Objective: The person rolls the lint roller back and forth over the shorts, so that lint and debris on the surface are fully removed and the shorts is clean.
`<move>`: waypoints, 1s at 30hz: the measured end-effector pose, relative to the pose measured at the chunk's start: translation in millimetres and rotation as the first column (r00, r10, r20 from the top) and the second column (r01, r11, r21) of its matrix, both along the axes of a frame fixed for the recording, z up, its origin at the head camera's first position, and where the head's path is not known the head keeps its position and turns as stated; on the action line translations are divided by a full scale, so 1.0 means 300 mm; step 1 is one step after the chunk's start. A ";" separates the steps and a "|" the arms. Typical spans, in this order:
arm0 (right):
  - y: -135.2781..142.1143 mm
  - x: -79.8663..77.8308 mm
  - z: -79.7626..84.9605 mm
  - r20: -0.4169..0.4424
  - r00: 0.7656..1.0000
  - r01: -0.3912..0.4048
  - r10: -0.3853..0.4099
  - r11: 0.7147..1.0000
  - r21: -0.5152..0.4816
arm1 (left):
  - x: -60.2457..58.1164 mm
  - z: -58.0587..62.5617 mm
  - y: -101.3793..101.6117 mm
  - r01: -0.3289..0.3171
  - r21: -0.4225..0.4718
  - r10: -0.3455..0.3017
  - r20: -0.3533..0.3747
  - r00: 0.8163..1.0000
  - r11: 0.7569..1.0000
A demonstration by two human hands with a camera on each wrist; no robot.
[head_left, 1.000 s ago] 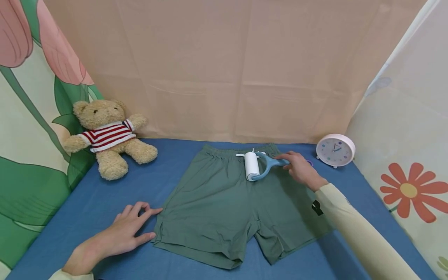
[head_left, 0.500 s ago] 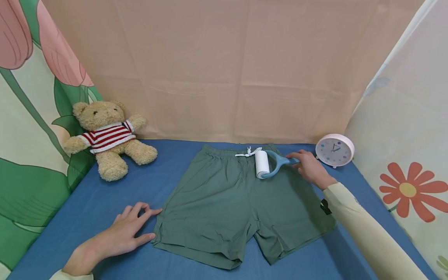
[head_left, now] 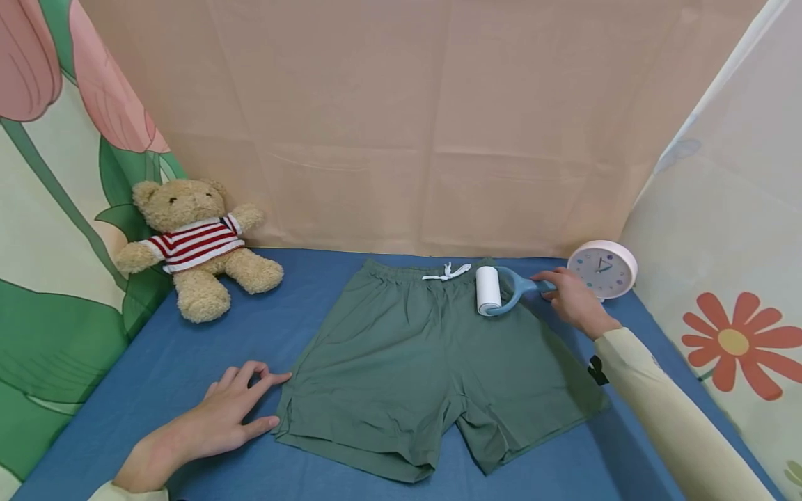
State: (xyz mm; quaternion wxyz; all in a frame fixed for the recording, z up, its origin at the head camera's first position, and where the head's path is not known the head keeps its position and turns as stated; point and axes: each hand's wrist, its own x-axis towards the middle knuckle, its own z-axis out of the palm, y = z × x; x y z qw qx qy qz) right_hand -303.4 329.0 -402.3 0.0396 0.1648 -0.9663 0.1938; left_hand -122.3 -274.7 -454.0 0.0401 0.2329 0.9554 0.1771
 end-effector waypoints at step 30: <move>0.164 0.046 0.078 -0.092 0.984 0.161 -0.152 0.983 0.093 | 0.001 0.013 0.003 -0.005 -0.003 0.005 0.050 0.999 1.000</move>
